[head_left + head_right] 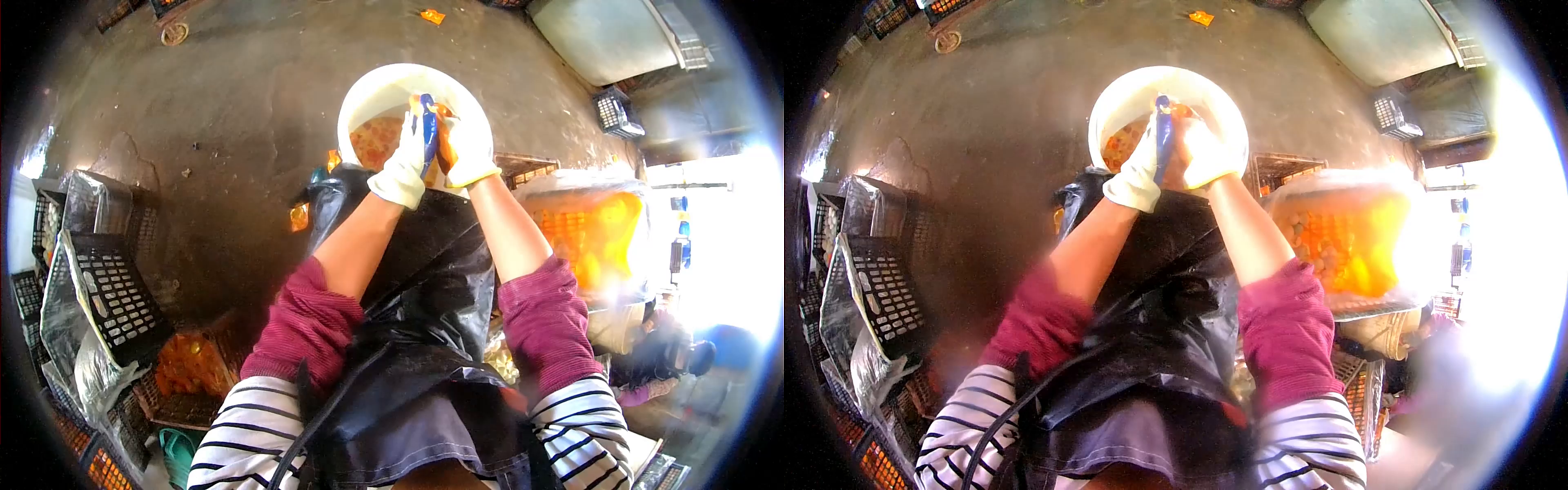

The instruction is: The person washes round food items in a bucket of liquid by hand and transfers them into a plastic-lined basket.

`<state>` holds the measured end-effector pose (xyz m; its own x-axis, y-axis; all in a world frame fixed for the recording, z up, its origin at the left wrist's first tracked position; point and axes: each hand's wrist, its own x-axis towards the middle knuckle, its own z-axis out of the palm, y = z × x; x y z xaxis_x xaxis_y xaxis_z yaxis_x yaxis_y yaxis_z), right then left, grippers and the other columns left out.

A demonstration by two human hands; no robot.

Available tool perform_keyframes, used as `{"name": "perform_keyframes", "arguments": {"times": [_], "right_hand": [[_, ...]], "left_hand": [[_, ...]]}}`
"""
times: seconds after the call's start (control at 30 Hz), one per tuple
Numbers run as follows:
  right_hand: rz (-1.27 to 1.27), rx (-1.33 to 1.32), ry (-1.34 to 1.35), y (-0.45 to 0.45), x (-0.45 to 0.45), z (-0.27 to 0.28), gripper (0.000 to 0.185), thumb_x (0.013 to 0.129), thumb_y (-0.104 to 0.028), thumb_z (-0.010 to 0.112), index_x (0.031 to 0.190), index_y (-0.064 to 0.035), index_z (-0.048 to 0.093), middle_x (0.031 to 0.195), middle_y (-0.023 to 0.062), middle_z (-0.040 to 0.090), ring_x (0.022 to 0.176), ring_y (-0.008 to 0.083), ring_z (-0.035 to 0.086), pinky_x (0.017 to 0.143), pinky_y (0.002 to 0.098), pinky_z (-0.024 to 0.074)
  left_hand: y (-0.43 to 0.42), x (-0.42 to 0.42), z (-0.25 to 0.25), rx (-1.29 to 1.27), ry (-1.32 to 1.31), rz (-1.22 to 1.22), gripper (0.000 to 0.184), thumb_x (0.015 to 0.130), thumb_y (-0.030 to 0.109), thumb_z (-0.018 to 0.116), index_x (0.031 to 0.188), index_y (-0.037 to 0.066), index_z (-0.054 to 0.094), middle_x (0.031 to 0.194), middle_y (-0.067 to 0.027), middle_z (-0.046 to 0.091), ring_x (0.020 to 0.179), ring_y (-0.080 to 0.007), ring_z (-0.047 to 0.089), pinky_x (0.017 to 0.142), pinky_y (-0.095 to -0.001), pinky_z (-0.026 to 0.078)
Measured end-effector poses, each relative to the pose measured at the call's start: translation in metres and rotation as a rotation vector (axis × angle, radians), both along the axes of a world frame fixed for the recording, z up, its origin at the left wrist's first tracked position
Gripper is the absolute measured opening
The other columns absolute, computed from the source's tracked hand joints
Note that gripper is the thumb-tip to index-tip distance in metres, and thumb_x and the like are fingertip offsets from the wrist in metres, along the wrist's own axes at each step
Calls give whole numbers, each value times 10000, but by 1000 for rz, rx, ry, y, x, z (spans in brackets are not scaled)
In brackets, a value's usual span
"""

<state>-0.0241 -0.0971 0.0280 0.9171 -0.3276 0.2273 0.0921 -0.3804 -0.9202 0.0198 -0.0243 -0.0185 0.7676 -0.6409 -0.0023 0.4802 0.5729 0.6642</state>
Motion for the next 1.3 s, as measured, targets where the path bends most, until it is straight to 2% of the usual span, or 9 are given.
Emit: {"name": "perform_keyframes", "arguments": {"times": [0.13,0.33,0.47,0.57,0.9,1.03,1.17,1.23,1.3], "right_hand": [[-43,-200,161,-15,6,-3,270,898,-83,516,1153,3,535,1063,107,609,894,187,596,760,281,494],[-114,523,146,-50,2,-33,222,887,-158,554,1073,-41,584,805,65,612,571,148,571,495,281,466],[-251,-90,305,-35,-8,-17,186,871,-166,564,1015,-57,607,763,45,595,572,130,536,494,258,438],[-90,11,274,-20,-25,21,239,846,-153,586,1058,-43,588,888,73,620,713,148,570,609,261,471],[-169,516,247,-55,-202,118,454,937,-382,455,1100,31,546,1040,167,619,876,187,613,669,265,479],[-400,770,-141,-67,-382,92,693,871,-277,567,1416,-37,211,1316,176,448,1137,314,500,817,304,477],[-1115,542,311,-47,-522,30,396,854,-418,606,979,-42,608,809,56,612,865,214,591,762,309,473],[-1046,-239,1277,-26,-556,18,380,861,-405,592,928,-32,623,757,9,592,678,112,507,613,278,439],[-1362,-8,507,-27,-542,-2,358,869,-386,587,939,-37,624,749,-8,571,678,91,486,614,268,428]], "left_hand": [[17,-8,37,46,29,-5,433,942,406,446,1196,59,494,1053,-49,529,932,-131,497,786,-250,429],[30,-14,58,117,24,10,337,909,384,522,1087,101,562,819,-27,543,706,-109,524,568,-246,447],[16,-8,26,205,-9,-52,305,916,365,518,1014,91,609,639,0,518,516,-112,505,449,-241,416],[21,2,16,227,354,-7,327,916,346,531,1079,69,597,942,-28,607,810,-132,566,655,-257,473],[35,-2,23,240,105,16,486,954,466,353,1047,53,592,935,-84,647,781,-191,605,562,-271,456],[40,9,15,244,-84,-64,591,932,550,315,1180,64,541,1116,-76,623,987,-246,580,829,-367,427],[40,-9,40,304,-148,-81,680,886,635,316,1215,86,545,1182,-63,599,1094,-244,537,940,-373,362],[37,3,27,291,-44,-150,667,895,621,313,1211,84,549,1191,-63,594,1104,-240,534,950,-371,358],[35,7,18,301,-18,-192,652,905,601,313,1209,74,550,1197,-71,589,1107,-244,536,966,-371,354]]}}
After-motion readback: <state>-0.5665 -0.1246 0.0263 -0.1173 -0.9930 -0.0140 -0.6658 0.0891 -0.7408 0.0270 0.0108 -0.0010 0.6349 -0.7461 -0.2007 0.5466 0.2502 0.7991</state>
